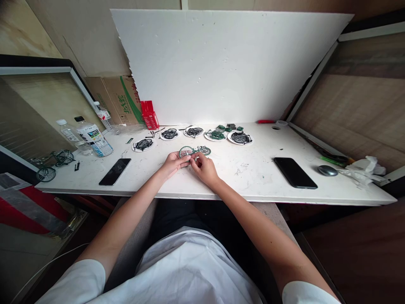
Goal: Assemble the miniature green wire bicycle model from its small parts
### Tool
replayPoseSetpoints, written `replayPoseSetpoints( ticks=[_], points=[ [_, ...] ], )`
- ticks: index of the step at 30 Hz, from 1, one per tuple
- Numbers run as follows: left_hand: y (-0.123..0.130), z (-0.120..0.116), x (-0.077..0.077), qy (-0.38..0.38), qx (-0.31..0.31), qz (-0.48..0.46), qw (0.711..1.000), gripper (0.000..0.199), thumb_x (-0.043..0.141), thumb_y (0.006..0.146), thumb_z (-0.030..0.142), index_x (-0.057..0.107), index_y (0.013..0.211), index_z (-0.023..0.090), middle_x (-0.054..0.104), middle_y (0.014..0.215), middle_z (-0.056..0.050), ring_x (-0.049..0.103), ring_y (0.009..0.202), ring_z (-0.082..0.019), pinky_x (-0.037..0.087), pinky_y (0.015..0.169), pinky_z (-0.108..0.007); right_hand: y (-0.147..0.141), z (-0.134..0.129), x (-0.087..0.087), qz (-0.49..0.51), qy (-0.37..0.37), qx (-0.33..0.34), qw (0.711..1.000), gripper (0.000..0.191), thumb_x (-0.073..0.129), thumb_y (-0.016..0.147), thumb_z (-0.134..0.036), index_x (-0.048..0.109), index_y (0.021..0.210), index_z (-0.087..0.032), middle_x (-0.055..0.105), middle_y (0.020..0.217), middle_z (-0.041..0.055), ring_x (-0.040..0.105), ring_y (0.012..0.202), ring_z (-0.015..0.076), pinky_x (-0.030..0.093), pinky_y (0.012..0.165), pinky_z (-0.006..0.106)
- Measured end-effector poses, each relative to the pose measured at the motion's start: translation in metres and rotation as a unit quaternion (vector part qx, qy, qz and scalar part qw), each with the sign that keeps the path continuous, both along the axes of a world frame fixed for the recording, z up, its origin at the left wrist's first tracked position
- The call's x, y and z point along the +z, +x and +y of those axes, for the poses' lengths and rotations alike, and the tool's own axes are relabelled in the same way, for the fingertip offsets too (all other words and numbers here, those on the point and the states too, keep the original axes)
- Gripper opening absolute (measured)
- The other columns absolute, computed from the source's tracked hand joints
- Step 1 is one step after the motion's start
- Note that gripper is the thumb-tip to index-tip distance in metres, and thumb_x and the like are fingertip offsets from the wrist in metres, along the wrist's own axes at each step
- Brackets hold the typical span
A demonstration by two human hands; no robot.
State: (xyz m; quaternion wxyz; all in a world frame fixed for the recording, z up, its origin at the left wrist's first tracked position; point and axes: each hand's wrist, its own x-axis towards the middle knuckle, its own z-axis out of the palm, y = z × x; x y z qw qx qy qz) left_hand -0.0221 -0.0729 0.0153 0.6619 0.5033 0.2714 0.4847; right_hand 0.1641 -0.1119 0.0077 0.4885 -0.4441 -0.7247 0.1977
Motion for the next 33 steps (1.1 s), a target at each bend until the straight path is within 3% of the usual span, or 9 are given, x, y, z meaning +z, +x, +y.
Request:
replayPoseSetpoints(
  ticks=[12, 22, 25, 29, 33],
  points=[
    [-0.001, 0.004, -0.005, 0.013, 0.010, 0.024, 1.000, 0.045, 0.099, 0.072, 0.040, 0.082, 0.105, 0.015, 0.082, 0.107, -0.012, 0.076, 0.098, -0.022, 0.057, 0.106, -0.044, 0.001, 0.001, -0.001, -0.016, 0.008, 0.004, 1.000, 0.023, 0.058, 0.103, -0.042, 0.064, 0.110, -0.021, 0.055, 0.063, -0.0038, 0.047, 0.055, 0.0156, 0.034, 0.060, 0.030],
    [-0.002, 0.001, 0.003, 0.009, 0.029, -0.006, 1.000, 0.049, 0.098, 0.072, 0.040, 0.082, 0.110, 0.016, 0.081, 0.116, -0.012, 0.075, 0.109, -0.025, 0.058, 0.104, -0.043, 0.000, -0.006, 0.002, 0.011, 0.060, -0.017, 0.998, 0.027, 0.053, 0.107, -0.046, 0.065, 0.110, -0.022, 0.058, 0.066, -0.0021, 0.050, 0.056, 0.0152, 0.038, 0.060, 0.030],
    [-0.010, 0.006, 0.008, 0.022, 0.058, -0.023, 0.998, 0.040, 0.096, 0.075, 0.039, 0.081, 0.105, 0.016, 0.080, 0.120, -0.012, 0.074, 0.114, -0.025, 0.058, 0.106, -0.043, 0.000, -0.007, 0.004, 0.050, 0.083, -0.029, 0.995, 0.024, 0.054, 0.107, -0.044, 0.065, 0.109, -0.022, 0.055, 0.064, -0.0032, 0.048, 0.055, 0.0150, 0.039, 0.059, 0.030],
    [-0.026, 0.016, 0.015, 0.012, 0.154, -0.027, 0.988, 0.037, 0.095, 0.072, 0.035, 0.079, 0.098, 0.014, 0.080, 0.110, -0.013, 0.076, 0.107, -0.025, 0.061, 0.100, -0.042, 0.003, -0.003, 0.006, 0.100, 0.058, -0.032, 0.993, 0.028, 0.055, 0.107, -0.048, 0.065, 0.110, -0.022, 0.059, 0.069, -0.0010, 0.049, 0.059, 0.0160, 0.040, 0.059, 0.030],
    [-0.041, 0.028, 0.019, 0.037, 0.247, -0.014, 0.968, 0.038, 0.092, 0.071, 0.035, 0.075, 0.098, 0.014, 0.079, 0.109, -0.012, 0.077, 0.103, -0.023, 0.062, 0.096, -0.040, 0.009, 0.005, 0.009, 0.060, 0.019, -0.040, 0.997, 0.030, 0.056, 0.106, -0.049, 0.068, 0.110, -0.022, 0.065, 0.074, 0.0014, 0.055, 0.064, 0.0180, 0.043, 0.062, 0.031]
  ],
)
